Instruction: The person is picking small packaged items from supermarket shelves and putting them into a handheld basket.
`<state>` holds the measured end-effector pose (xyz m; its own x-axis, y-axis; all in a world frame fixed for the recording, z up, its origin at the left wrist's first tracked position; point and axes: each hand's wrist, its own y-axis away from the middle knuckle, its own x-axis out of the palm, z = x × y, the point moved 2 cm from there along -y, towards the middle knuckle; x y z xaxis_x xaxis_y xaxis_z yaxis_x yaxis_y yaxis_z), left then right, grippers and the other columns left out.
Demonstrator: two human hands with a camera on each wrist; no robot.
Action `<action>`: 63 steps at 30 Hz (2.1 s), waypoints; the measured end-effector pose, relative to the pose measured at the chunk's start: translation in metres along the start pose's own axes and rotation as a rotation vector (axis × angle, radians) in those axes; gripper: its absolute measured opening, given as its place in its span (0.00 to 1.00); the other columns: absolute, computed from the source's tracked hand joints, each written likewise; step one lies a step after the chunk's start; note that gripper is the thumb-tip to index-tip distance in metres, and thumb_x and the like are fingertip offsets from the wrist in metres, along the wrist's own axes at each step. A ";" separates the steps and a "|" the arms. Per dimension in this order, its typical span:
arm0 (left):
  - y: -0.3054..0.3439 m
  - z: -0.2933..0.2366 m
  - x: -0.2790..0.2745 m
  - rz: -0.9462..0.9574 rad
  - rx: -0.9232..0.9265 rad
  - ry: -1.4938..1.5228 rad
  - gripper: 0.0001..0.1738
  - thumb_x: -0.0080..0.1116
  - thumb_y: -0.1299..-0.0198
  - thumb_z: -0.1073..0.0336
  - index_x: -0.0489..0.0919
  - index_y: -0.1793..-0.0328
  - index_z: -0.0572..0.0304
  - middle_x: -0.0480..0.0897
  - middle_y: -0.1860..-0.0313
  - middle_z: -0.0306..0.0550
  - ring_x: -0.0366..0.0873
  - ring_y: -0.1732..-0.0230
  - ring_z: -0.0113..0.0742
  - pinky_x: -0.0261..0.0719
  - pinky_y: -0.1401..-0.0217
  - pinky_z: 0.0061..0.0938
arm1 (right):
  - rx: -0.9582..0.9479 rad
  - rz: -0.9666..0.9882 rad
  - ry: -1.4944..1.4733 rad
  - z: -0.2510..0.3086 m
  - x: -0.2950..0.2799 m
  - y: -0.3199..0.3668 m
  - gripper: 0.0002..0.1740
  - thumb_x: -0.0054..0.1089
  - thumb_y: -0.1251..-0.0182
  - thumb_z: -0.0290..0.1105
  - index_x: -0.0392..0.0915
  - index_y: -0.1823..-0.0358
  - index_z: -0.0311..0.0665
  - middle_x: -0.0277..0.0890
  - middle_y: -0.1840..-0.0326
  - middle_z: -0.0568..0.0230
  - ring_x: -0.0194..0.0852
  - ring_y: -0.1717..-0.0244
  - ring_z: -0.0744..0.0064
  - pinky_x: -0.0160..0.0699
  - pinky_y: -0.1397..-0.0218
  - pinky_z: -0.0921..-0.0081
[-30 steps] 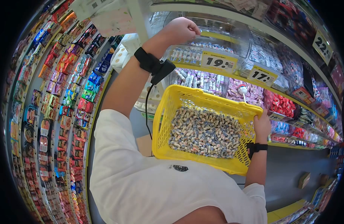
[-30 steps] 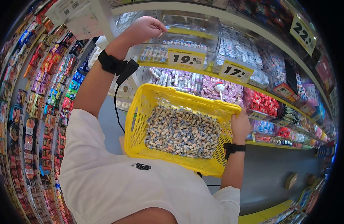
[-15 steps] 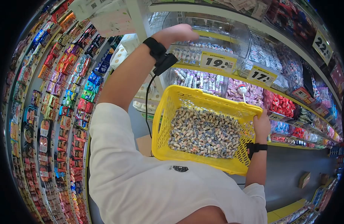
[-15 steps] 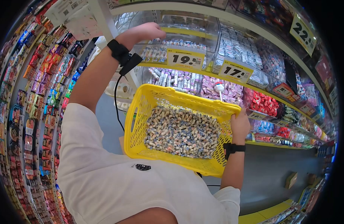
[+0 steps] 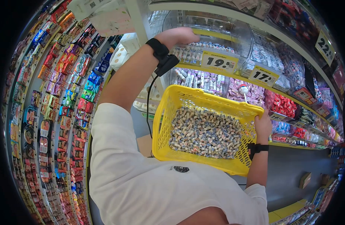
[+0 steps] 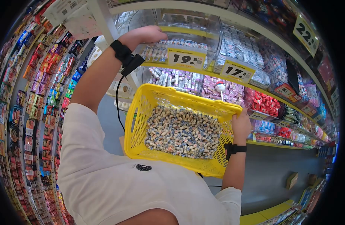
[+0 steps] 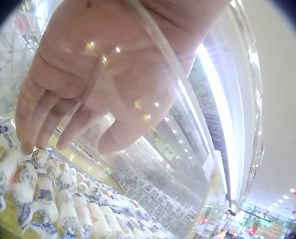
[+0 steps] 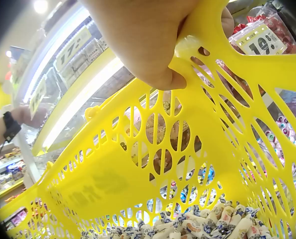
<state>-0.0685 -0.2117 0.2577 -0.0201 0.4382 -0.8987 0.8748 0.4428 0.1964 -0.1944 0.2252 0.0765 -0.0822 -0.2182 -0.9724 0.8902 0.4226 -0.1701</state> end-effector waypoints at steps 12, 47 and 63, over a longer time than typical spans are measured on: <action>-0.003 0.004 0.004 -0.012 -0.029 -0.026 0.28 0.52 0.43 0.45 0.82 0.51 0.62 0.84 0.52 0.56 0.80 0.54 0.50 0.76 0.50 0.38 | 0.001 0.011 -0.006 0.004 -0.005 0.001 0.21 0.55 0.37 0.40 0.66 0.47 0.37 0.79 0.57 0.46 0.80 0.59 0.43 0.78 0.58 0.50; 0.091 -0.070 0.006 -0.632 0.464 0.037 0.14 0.55 0.43 0.58 0.77 0.70 0.64 0.77 0.76 0.54 0.75 0.74 0.50 0.72 0.69 0.37 | 0.009 0.012 -0.013 0.003 -0.004 0.001 0.21 0.55 0.37 0.40 0.66 0.47 0.37 0.79 0.57 0.46 0.80 0.59 0.41 0.77 0.59 0.49; 0.123 -0.074 0.171 0.052 0.547 0.281 0.12 0.55 0.43 0.60 0.78 0.71 0.61 0.77 0.76 0.51 0.76 0.72 0.49 0.72 0.68 0.41 | -0.002 0.002 0.014 0.003 -0.003 0.000 0.21 0.54 0.36 0.40 0.65 0.48 0.36 0.79 0.58 0.46 0.80 0.60 0.42 0.77 0.60 0.49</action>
<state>-0.0003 -0.0247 0.1566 -0.0324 0.6705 -0.7412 0.9981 -0.0171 -0.0591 -0.1922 0.2231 0.0796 -0.0863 -0.2053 -0.9749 0.8895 0.4249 -0.1682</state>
